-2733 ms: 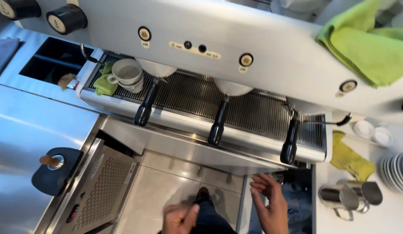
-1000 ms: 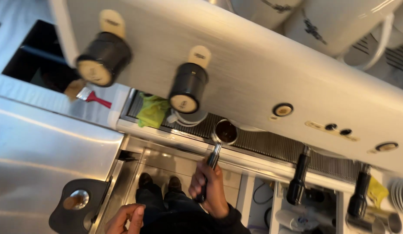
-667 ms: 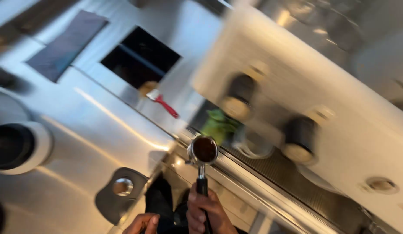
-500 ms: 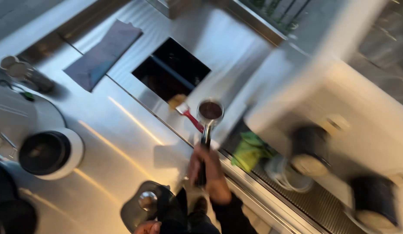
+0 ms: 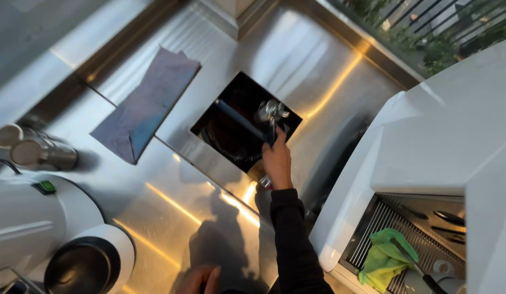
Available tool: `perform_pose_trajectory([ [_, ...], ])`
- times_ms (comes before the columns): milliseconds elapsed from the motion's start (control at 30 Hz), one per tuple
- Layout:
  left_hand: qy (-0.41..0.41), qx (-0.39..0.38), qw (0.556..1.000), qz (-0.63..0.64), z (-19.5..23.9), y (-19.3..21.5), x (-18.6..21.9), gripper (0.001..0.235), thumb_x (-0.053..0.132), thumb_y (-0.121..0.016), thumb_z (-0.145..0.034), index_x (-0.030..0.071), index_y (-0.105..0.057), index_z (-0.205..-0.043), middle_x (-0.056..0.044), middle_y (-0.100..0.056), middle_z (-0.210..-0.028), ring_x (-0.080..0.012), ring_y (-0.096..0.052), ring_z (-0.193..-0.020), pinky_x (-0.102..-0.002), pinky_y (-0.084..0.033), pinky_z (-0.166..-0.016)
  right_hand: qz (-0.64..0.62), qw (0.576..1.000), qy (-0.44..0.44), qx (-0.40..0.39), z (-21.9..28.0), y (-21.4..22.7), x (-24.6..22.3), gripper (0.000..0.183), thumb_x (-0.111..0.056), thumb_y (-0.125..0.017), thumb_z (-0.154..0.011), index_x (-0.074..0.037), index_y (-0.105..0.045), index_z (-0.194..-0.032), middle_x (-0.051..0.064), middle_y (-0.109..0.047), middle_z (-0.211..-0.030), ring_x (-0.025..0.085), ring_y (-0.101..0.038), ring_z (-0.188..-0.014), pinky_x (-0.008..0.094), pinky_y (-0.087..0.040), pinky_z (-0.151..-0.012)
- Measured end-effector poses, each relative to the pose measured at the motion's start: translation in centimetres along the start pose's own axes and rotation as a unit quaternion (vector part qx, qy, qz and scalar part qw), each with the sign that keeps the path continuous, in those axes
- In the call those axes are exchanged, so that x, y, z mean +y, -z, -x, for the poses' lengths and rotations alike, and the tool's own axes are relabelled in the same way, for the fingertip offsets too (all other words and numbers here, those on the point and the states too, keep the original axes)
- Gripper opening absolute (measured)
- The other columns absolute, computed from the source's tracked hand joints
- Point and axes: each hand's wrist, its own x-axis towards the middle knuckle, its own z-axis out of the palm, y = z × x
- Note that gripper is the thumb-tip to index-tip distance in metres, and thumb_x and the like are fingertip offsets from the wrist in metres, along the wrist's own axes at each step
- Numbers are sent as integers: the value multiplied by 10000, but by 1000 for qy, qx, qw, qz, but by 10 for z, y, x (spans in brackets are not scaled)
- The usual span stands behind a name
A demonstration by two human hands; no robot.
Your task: The person pours orange juice into a glass, then prepares coffee by grinding beans into a portafilter, tamping the grounds, and extracting espresso into two cups. They steam milk in a metal pitcher, wipe the steam wand, and pour the milk into the espresso to create latte art before placing the cup on a tray.
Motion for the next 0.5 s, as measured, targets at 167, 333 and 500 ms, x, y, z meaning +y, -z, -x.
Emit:
perform_pose_trajectory([
  [167,-133,2,989,65,-42,19,136,74,130,-757,-839,57,-750,-840,-74,-734,-683,-142,-725,-634,-284,-552,-603,23,998,28,46,1,-6,-2,632,-163,-579,-911,-46,-359,-1492,337,-660,-1149,533,-614,-1058,561,-477,-923],
  [333,-22,-159,979,123,-71,-6,167,148,183,-687,-926,40,-721,-912,-116,-691,-654,-209,-652,-525,-351,-503,-522,-255,955,-143,-57,11,15,-11,574,-137,-548,-927,-98,-364,-1469,174,-620,-942,253,-587,-664,435,-438,-567],
  [500,-127,-204,924,297,-157,-68,193,246,238,-581,-1050,45,-602,-1201,-38,-661,-938,-146,-648,-760,-297,-526,-627,-517,851,85,-45,72,8,23,444,-122,-451,-996,-30,-405,-1428,178,-626,-1179,228,-626,-1004,366,-508,-909],
])
